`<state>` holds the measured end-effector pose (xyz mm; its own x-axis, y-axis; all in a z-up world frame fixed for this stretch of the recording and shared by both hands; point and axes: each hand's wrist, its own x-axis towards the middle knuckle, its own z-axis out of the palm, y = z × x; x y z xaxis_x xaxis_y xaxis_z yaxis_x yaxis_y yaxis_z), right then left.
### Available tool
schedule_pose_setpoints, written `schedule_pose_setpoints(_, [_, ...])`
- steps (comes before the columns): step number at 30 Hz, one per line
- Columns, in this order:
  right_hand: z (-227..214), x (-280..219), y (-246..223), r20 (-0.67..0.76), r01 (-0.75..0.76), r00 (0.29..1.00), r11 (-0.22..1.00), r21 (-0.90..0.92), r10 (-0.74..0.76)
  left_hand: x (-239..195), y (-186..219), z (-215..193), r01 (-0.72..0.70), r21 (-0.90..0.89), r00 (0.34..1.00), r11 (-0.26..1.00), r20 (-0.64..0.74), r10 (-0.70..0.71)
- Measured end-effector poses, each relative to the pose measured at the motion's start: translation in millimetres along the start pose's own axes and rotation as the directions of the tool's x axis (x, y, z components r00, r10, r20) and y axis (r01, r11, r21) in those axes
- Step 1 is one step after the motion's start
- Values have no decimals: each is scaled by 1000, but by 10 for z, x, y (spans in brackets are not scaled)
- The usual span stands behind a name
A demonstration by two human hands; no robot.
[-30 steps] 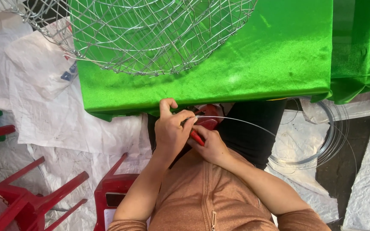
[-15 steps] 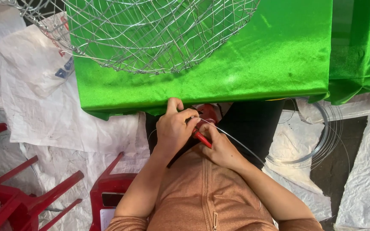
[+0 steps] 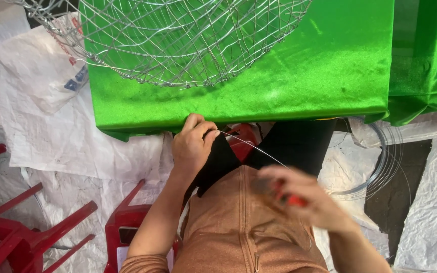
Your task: Assembling a wire mesh cage by trimming excess wire with pliers and securing sections with thin wire.
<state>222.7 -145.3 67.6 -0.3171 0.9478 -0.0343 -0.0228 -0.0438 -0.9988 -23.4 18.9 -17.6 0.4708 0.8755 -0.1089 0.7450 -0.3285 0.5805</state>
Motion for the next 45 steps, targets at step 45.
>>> schedule_pose_setpoints(45, [-508, -1120, 225, -475, 348, 870, 849, 398, -134, -729, 28, 48, -399, 371, 917, 839, 191, 351])
